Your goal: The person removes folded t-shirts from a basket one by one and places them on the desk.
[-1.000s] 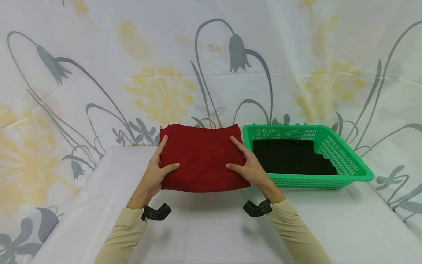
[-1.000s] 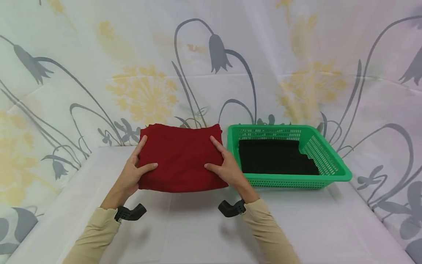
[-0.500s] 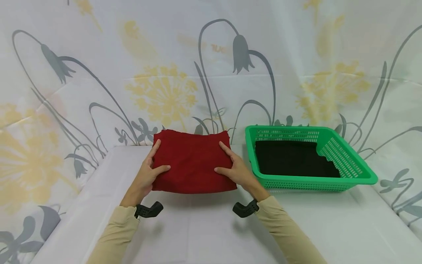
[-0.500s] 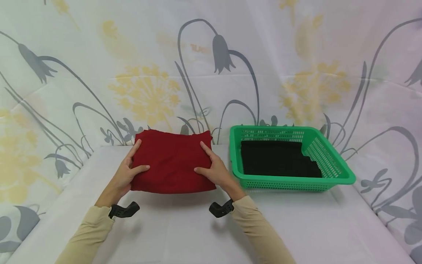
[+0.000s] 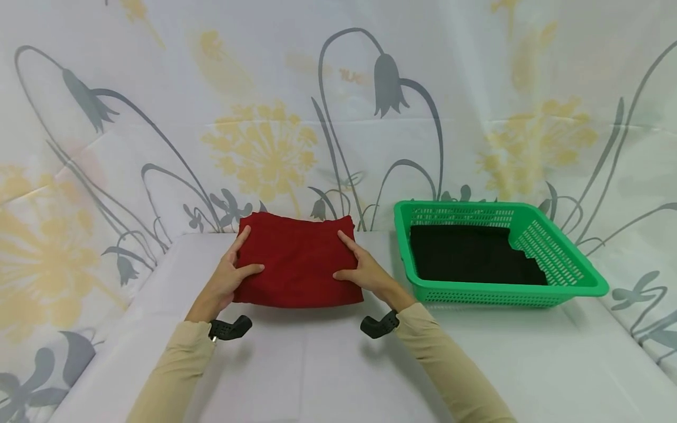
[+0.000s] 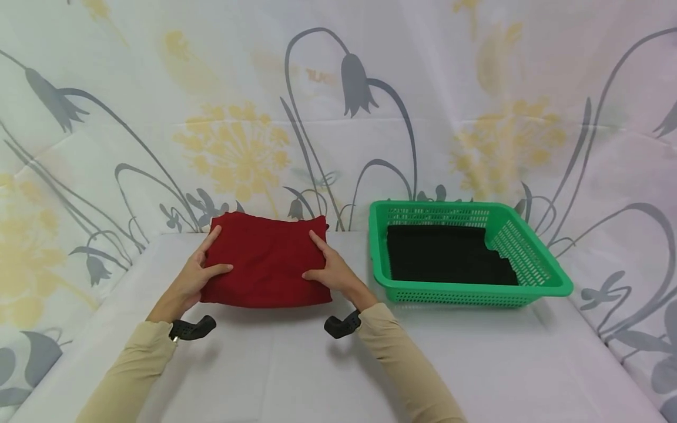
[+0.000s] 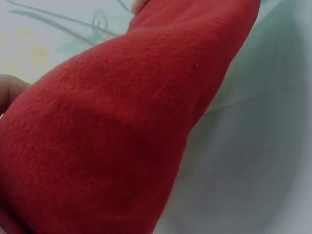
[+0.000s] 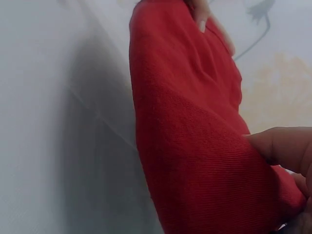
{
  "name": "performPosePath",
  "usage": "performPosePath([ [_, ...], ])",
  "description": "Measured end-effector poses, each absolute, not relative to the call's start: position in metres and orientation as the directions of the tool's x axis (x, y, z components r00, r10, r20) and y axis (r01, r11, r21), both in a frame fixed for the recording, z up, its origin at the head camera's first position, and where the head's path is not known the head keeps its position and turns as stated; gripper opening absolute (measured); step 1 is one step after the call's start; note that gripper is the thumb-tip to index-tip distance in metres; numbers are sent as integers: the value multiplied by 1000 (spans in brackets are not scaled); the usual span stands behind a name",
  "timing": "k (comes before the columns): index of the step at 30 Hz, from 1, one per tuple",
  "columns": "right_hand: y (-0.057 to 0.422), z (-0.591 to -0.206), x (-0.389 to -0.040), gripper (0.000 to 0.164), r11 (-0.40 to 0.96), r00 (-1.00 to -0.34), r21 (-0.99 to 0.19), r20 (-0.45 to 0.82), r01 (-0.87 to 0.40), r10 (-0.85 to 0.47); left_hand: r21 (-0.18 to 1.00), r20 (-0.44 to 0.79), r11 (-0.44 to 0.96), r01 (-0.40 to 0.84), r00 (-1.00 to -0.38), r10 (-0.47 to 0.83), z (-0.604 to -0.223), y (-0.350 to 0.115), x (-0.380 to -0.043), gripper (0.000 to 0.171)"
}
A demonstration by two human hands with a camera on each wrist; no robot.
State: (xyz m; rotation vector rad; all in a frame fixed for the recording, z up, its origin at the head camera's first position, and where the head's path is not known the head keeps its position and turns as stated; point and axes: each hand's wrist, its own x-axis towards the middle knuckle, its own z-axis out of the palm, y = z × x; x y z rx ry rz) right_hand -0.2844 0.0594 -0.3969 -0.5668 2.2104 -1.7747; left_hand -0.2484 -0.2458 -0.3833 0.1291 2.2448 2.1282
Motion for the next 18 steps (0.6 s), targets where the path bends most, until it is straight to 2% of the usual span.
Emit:
performPosePath([
  [12,46,-408,-298,90,185,-903,-977,13,-102,-429,991,-58,124,-46,-994,95,-392,-256,-264,94],
  [18,42,-415,-303,90,203,-910,-976,-11,-80,-415,989,-101,118,-89,-990,98,-396,-258,-270,95],
])
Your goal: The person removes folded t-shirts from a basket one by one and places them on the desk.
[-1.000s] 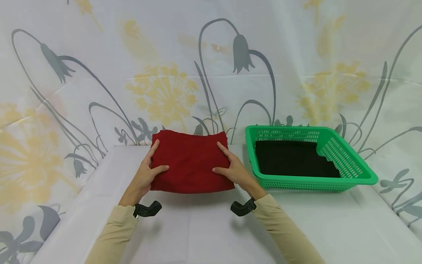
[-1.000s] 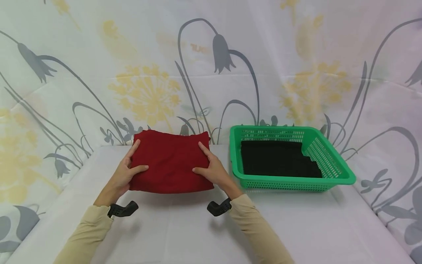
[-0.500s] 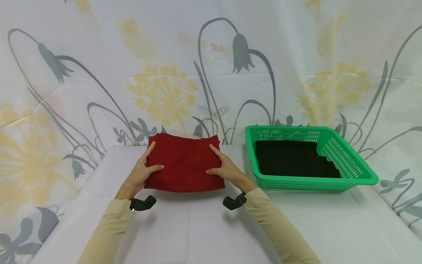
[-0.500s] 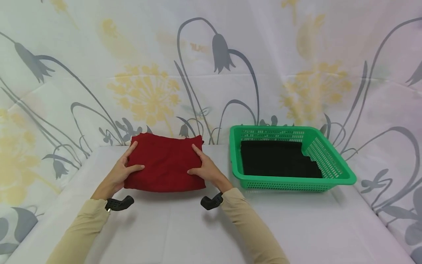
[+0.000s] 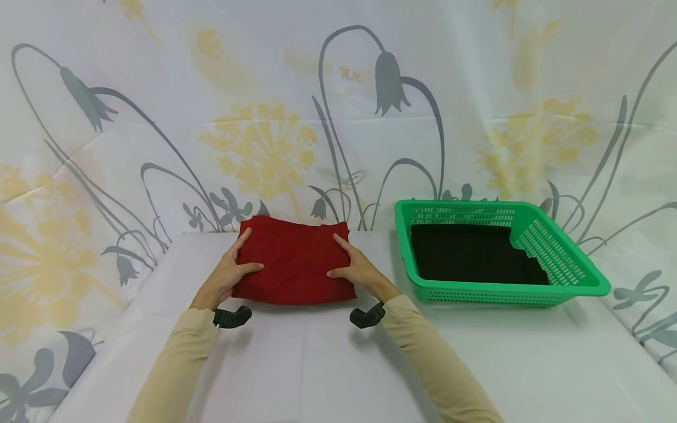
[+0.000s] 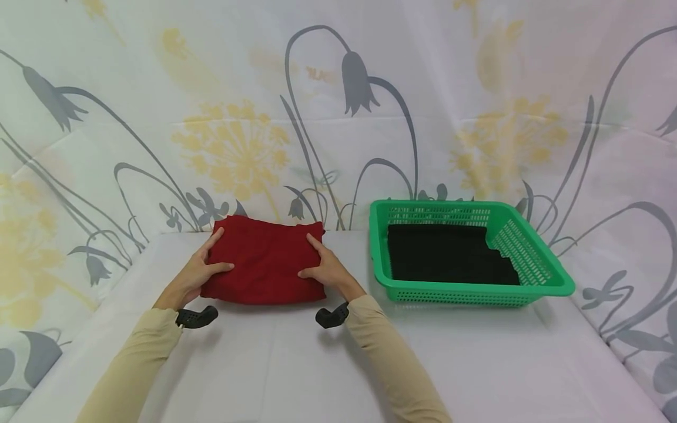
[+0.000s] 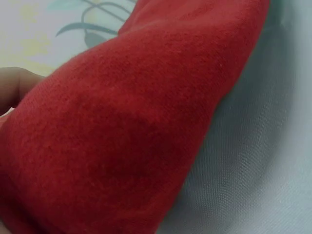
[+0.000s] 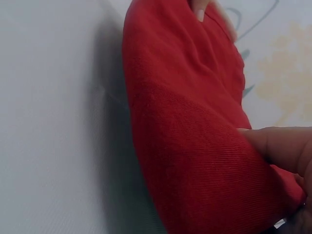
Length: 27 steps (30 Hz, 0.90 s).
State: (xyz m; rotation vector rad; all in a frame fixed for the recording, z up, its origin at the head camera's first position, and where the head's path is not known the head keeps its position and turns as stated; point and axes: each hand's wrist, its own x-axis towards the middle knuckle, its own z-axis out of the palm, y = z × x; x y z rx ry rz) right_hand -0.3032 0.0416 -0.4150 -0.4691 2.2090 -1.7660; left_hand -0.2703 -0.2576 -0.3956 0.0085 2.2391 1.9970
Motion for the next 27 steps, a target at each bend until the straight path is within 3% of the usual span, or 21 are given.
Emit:
performPosePath([
  [27,42,-437,-307,88,291,-927,-957,-112,3,-359,968,-209,171,-181,-964,163,-415,-266,-273,99],
])
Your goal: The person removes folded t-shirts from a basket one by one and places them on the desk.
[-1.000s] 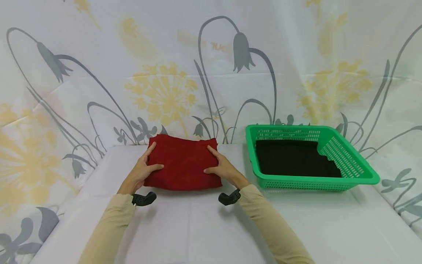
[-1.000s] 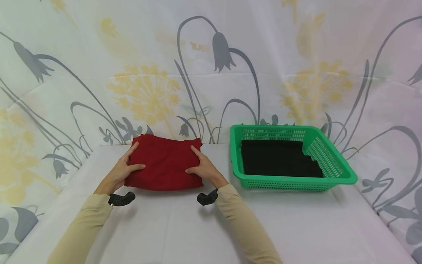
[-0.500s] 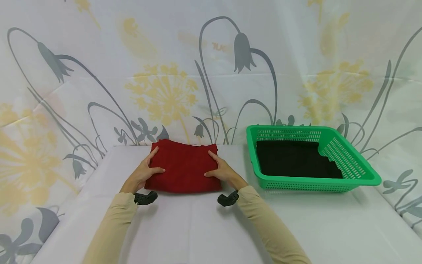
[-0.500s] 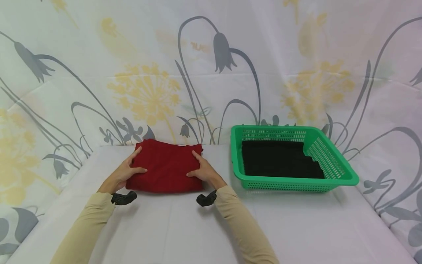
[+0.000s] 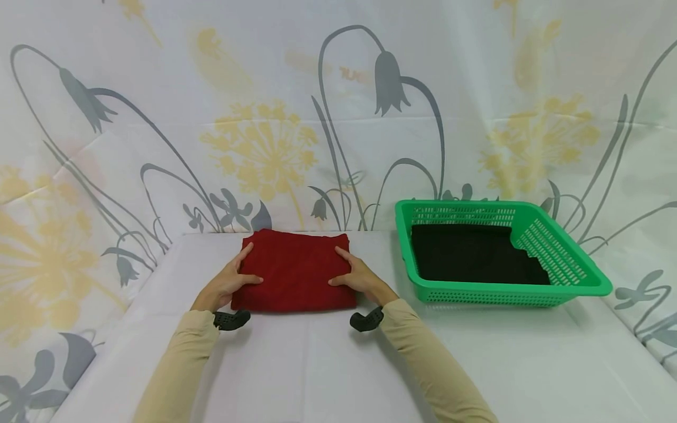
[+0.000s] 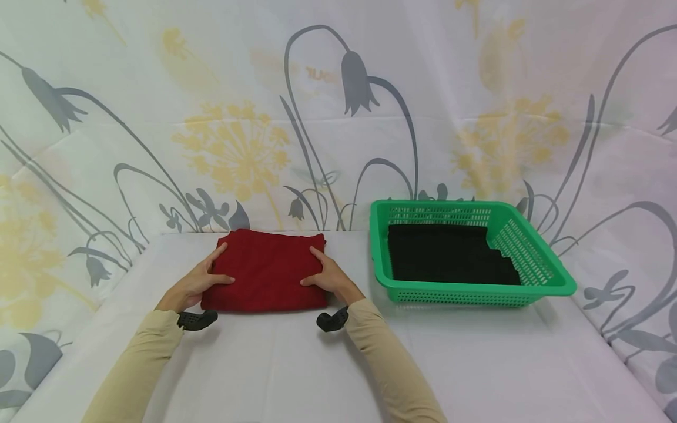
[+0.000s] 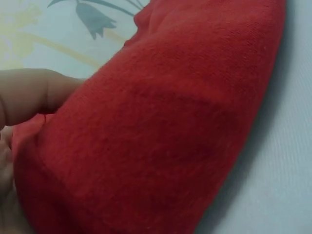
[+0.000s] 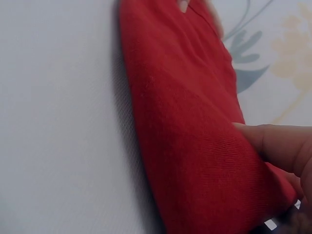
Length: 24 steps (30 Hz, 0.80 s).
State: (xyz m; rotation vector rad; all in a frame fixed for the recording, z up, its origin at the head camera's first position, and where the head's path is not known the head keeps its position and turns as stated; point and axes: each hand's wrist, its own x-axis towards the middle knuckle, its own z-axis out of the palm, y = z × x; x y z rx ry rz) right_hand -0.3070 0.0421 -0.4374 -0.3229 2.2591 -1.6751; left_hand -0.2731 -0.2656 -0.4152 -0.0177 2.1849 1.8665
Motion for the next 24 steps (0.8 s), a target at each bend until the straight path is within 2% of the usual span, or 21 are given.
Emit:
performPosePath([
  [7,44,-438,-305,81,334,-939,-942,-108,-7,-325,957,-207,235,-169,-967,151,-418,-268,-269,97],
  [14,46,-440,-299,69,462,-958,-879,-22,-118,-287,915,-155,393,-97,-981,120,-418,-268,-266,90],
  [20,46,-439,-291,58,599,-942,-745,117,-293,-314,790,-89,612,-30,-994,67,-418,-267,-261,80],
  [24,46,-439,-286,54,644,-934,-685,171,-341,-313,671,-3,740,45,-998,64,-421,-267,-257,72],
])
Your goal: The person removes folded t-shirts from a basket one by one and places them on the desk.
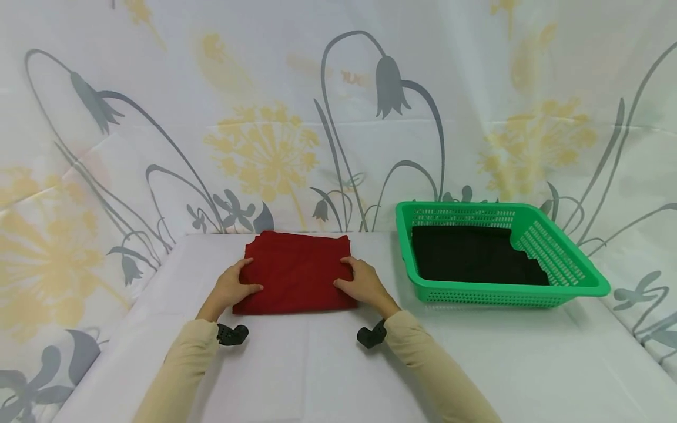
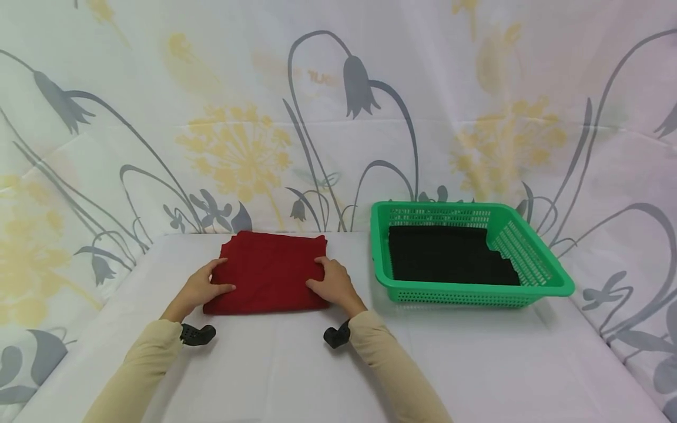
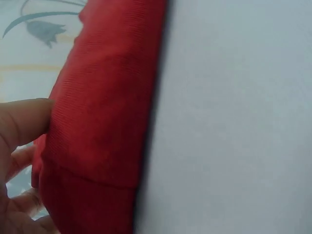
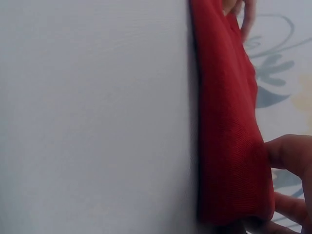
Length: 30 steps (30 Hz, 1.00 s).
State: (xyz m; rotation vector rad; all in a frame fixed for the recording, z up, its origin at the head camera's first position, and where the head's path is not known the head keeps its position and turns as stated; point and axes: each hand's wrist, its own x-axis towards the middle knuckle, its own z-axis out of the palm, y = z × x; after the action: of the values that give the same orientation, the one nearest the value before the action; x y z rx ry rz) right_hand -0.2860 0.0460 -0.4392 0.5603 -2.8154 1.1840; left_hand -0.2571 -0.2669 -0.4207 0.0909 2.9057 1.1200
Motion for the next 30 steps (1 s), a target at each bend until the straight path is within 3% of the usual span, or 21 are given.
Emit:
performPosePath([
  [7,49,-435,-275,46,740,-938,-575,208,-348,-279,576,110,808,127,-991,77,-423,-265,-249,57],
  [14,53,-430,-268,38,817,-905,-402,286,-413,-316,553,185,824,122,-982,21,-422,-261,-242,44],
  [21,57,-421,-261,34,856,-868,-241,333,-456,-369,457,201,881,121,-979,31,-414,-256,-233,36],
  [30,67,-408,-247,36,812,-809,-234,420,-534,-411,413,332,887,204,-941,62,-406,-249,-224,30],
])
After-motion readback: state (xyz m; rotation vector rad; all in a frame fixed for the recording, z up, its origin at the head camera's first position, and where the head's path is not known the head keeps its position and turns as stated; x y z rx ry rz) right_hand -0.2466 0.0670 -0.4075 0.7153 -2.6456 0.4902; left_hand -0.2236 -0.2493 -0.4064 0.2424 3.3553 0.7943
